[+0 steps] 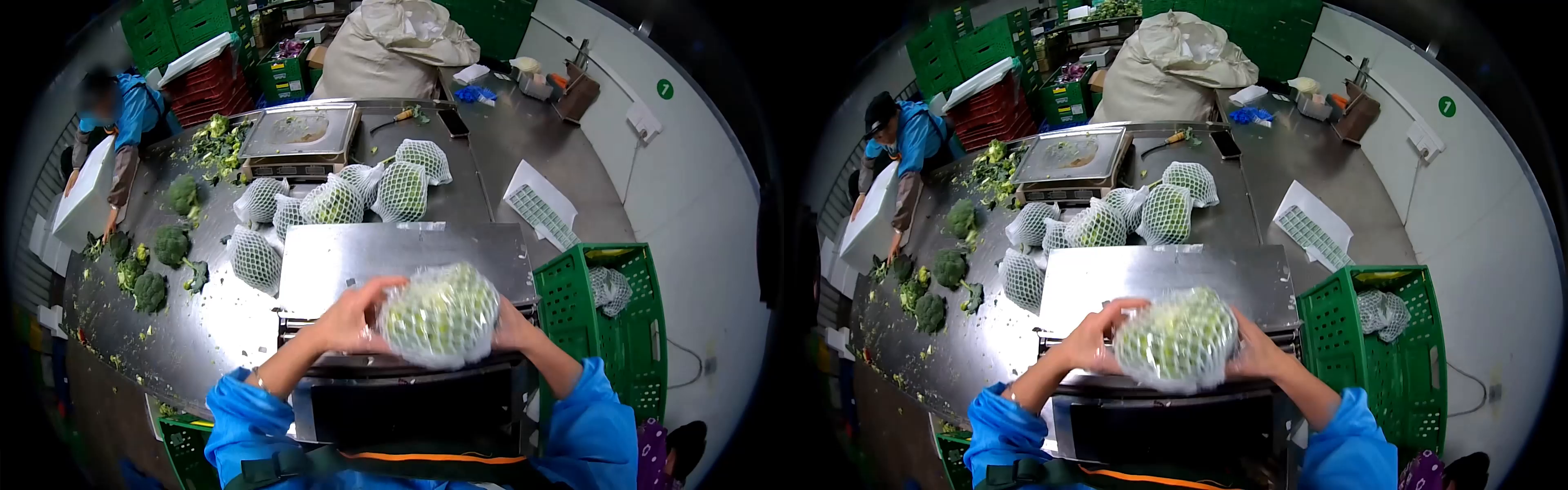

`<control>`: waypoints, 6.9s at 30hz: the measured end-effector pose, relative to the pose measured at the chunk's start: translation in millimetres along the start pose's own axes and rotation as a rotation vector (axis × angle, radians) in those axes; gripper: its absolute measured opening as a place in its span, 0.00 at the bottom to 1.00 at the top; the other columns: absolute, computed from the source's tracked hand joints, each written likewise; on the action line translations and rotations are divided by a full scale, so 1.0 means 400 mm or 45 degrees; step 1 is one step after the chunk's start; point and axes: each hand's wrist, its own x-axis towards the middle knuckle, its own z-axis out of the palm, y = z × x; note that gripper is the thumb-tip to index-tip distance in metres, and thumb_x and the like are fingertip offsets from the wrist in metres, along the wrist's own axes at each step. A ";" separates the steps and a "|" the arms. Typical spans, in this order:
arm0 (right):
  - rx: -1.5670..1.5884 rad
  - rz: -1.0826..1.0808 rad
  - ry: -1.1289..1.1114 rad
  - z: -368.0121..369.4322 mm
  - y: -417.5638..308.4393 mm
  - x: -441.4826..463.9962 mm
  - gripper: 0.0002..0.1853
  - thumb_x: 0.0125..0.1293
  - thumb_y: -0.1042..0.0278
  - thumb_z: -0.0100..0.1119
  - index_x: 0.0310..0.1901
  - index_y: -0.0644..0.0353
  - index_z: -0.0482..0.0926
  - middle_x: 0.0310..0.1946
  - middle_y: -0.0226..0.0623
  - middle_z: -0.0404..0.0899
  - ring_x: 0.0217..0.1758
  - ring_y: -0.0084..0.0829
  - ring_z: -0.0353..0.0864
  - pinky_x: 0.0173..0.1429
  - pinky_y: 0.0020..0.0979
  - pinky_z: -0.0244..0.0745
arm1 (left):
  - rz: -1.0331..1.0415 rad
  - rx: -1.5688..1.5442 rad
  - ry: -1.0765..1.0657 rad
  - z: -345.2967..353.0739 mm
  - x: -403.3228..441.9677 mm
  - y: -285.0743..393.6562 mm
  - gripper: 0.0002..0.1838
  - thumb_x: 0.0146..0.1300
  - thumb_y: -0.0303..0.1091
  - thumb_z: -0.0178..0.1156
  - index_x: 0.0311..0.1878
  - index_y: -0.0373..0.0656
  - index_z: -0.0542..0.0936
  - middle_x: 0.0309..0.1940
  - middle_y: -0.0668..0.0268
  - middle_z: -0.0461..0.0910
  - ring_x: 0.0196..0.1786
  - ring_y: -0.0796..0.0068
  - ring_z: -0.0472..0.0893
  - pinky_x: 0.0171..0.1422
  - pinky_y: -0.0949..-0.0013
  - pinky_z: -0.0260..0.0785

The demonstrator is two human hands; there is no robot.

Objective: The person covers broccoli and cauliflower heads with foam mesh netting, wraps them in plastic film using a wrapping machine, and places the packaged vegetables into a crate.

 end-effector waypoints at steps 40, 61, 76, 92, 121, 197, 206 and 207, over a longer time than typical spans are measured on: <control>0.883 0.696 0.507 0.501 0.047 -0.508 0.17 0.67 0.53 0.37 0.47 0.58 0.65 0.38 0.34 0.66 0.40 0.28 0.64 0.43 0.32 0.62 | -0.411 -1.259 0.185 0.508 -0.405 -0.046 0.09 0.52 0.27 0.60 0.36 0.34 0.77 0.39 0.62 0.75 0.42 0.74 0.74 0.50 0.71 0.66; 1.103 0.760 1.992 -0.499 0.503 -0.962 0.47 0.51 0.33 0.54 0.65 0.53 0.51 0.64 0.43 0.51 0.62 0.48 0.58 0.57 0.48 0.65 | -0.672 1.065 0.305 -0.127 0.702 -0.298 0.57 0.37 0.52 0.69 0.67 0.41 0.46 0.64 0.43 0.51 0.64 0.42 0.55 0.62 0.54 0.57; 0.539 1.083 2.012 -0.358 0.175 -0.948 0.20 0.61 0.57 0.53 0.53 0.52 0.69 0.45 0.29 0.72 0.41 0.27 0.75 0.38 0.29 0.75 | -0.534 0.117 1.121 -0.321 0.642 -0.424 0.25 0.41 0.33 0.64 0.45 0.44 0.67 0.36 0.61 0.73 0.31 0.72 0.75 0.34 0.72 0.71; -0.778 0.025 0.758 0.059 -0.073 -0.101 0.14 0.55 0.65 0.56 0.42 0.62 0.76 0.39 0.44 0.75 0.45 0.44 0.72 0.52 0.35 0.66 | -0.358 -0.068 0.707 -0.021 0.025 -0.059 0.25 0.52 0.36 0.62 0.52 0.37 0.68 0.48 0.60 0.70 0.48 0.69 0.71 0.48 0.68 0.66; -1.034 -0.573 0.280 -0.150 0.082 0.253 0.21 0.51 0.78 0.52 0.50 0.61 0.73 0.50 0.45 0.73 0.53 0.42 0.71 0.62 0.35 0.62 | 0.195 1.322 -0.068 -0.240 0.002 -0.090 0.34 0.51 0.22 0.55 0.64 0.43 0.57 0.61 0.58 0.64 0.66 0.61 0.59 0.71 0.51 0.40; 1.318 0.612 1.748 -0.391 0.421 -0.701 0.39 0.54 0.34 0.52 0.61 0.51 0.59 0.58 0.37 0.65 0.59 0.44 0.64 0.59 0.57 0.58 | -0.823 1.683 0.354 -0.399 0.361 -0.326 0.49 0.45 0.52 0.66 0.67 0.46 0.51 0.64 0.44 0.51 0.66 0.45 0.54 0.66 0.50 0.48; 0.118 1.387 1.781 -0.353 0.326 -0.714 0.38 0.60 0.37 0.45 0.65 0.53 0.53 0.63 0.41 0.57 0.68 0.38 0.51 0.59 0.54 0.57 | -0.801 1.143 0.133 -0.367 0.423 -0.372 0.54 0.28 0.43 0.73 0.63 0.39 0.57 0.52 0.48 0.71 0.55 0.54 0.71 0.59 0.63 0.62; 0.215 1.222 1.714 -0.331 0.286 -0.717 0.34 0.61 0.44 0.48 0.64 0.54 0.55 0.62 0.41 0.59 0.66 0.38 0.55 0.60 0.48 0.58 | -0.787 1.182 0.151 -0.361 0.419 -0.362 0.51 0.30 0.43 0.72 0.62 0.40 0.60 0.51 0.49 0.72 0.53 0.55 0.73 0.59 0.63 0.63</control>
